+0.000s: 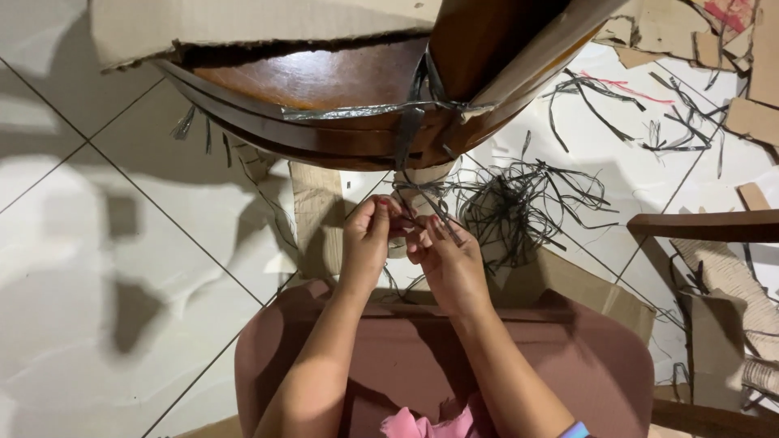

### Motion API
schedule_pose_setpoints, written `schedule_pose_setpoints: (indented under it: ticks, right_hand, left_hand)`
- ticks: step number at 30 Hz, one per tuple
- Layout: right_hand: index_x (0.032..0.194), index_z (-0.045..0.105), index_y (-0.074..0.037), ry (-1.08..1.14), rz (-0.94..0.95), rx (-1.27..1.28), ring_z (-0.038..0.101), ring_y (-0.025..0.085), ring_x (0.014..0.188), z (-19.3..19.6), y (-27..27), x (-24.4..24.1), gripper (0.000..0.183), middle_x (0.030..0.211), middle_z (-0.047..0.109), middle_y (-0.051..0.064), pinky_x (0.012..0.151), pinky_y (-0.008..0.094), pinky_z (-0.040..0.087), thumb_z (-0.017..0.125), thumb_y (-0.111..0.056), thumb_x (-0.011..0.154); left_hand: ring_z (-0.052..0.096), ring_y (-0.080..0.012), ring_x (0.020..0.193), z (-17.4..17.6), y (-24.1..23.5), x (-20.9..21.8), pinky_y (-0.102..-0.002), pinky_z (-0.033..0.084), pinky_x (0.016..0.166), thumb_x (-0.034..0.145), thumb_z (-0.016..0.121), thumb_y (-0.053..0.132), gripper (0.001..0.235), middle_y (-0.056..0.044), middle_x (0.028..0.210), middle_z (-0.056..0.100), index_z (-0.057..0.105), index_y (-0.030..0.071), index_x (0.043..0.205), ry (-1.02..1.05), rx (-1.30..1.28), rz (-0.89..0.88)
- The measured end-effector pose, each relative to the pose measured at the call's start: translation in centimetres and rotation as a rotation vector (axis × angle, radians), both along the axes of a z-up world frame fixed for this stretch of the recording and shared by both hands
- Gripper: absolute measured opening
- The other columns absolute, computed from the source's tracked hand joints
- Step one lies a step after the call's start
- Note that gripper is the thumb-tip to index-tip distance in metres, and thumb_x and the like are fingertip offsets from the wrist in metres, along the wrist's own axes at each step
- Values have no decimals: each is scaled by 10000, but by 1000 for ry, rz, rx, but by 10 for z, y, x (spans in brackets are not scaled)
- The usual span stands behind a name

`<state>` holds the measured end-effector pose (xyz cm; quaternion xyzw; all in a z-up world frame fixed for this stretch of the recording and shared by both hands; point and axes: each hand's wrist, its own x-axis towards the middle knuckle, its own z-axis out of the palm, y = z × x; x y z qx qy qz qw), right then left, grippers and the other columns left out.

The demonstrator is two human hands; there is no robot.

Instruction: Wrapping the legs of a wooden chair with cardboard and securing it with twisted wire ties for protection.

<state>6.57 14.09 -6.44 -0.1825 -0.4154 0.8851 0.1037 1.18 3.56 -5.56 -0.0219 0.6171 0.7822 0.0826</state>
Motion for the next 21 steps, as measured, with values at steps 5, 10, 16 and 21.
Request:
schedule_pose_setpoints:
  ticks: [5, 10, 16, 21]
  right_hand:
    - [964, 676, 112, -92, -63, 84, 609, 226, 632, 1, 1, -4, 251, 807, 639, 174, 583, 316, 511, 632, -125, 1034]
    - [983, 750, 111, -205, -46, 472, 589, 214, 488, 30, 0, 5, 277, 619, 638, 151, 541, 287, 461, 584, -101, 1047]
    - [778, 751, -151, 87, 3, 1336, 642, 252, 526, -16, 23, 15, 302, 557, 666, 29, 566, 312, 523, 643, -306, 1013]
    - [809, 694, -131, 551, -26, 1581, 756, 311, 907, 0, 17, 4, 160, 1136, 781, 54, 604, 385, 566, 708, -204, 951]
  left_hand:
    - [680, -110, 683, 11, 12, -2, -275, 645, 705, 1095, 456, 224, 285, 9, 738, 551, 627, 80, 919, -177, 198, 58]
    - [748, -142, 719, 16, 4, 2, -259, 652, 716, 1087, 486, 269, 285, -33, 777, 644, 623, 81, 923, -132, 237, 35]
    - [625, -209, 680, -10, -8, -19, -348, 535, 701, 1066, 499, 477, 415, -60, 688, 651, 660, 183, 821, 170, -497, 185]
    - [400, -89, 497, -10, 9, -44, -200, 337, 446, 1086, 355, 175, 304, -15, 601, 497, 517, 119, 834, -200, 180, 89]
